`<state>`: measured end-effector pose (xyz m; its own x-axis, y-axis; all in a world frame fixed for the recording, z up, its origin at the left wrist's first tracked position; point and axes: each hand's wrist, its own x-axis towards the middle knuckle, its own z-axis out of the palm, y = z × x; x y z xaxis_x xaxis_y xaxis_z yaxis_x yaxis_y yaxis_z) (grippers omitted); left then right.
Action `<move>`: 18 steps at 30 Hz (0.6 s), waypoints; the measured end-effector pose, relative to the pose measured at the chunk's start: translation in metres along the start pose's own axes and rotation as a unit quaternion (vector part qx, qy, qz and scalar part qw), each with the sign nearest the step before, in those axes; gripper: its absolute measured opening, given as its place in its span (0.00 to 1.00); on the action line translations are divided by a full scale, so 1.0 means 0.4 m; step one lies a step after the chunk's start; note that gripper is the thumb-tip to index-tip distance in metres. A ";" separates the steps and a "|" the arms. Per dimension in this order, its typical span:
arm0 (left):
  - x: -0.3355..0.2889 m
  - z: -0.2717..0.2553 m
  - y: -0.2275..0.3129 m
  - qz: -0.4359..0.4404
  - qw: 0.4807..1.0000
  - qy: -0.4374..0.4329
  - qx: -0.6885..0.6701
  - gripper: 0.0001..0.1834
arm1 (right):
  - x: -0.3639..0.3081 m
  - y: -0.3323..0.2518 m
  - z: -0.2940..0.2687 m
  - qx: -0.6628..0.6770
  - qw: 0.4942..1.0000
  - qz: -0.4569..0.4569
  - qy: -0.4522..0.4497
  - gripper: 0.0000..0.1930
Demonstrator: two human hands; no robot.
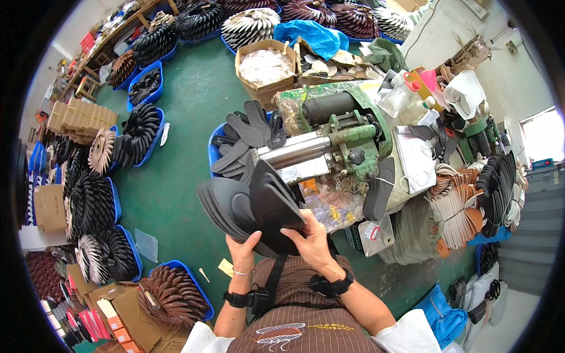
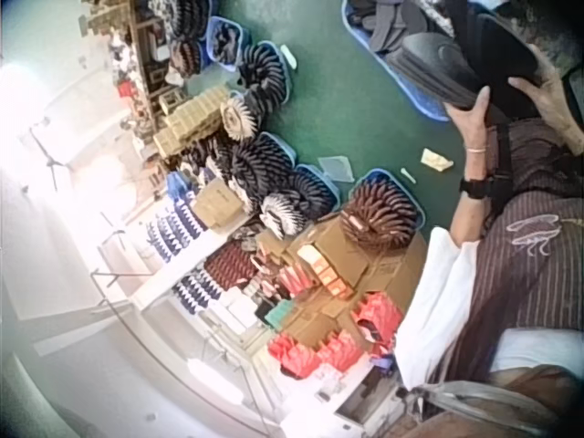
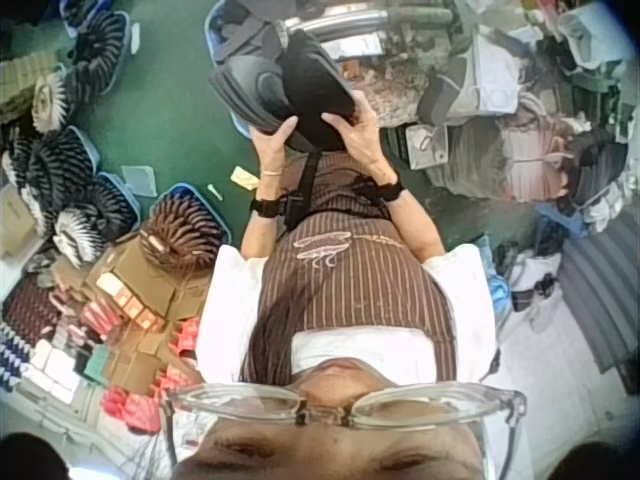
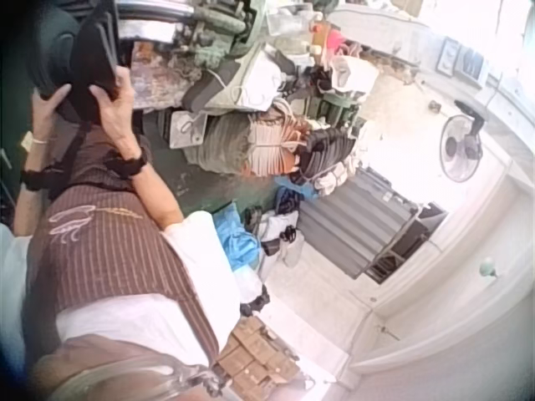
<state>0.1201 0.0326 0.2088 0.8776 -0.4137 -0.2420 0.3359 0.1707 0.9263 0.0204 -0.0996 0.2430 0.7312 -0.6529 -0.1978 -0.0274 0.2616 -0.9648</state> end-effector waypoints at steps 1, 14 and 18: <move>0.006 -0.021 0.005 -0.028 0.999 -0.010 -0.013 0.36 | -0.004 0.009 -0.020 0.025 1.000 0.005 0.001 0.17; 0.012 -0.140 0.042 -0.121 0.945 -0.150 -0.266 0.54 | 0.072 0.029 -0.073 -0.041 0.995 -0.068 0.065 0.23; 0.026 -0.109 0.041 -0.166 0.893 -0.212 -0.360 0.46 | 0.050 0.145 -0.136 -0.092 0.993 -0.071 0.030 0.35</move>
<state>0.1497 0.0702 0.2090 0.5311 -0.8242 -0.1967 0.8209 0.4428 0.3607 -0.0037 -0.1362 0.1735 0.6947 -0.7166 -0.0617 -0.0546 0.0330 -0.9980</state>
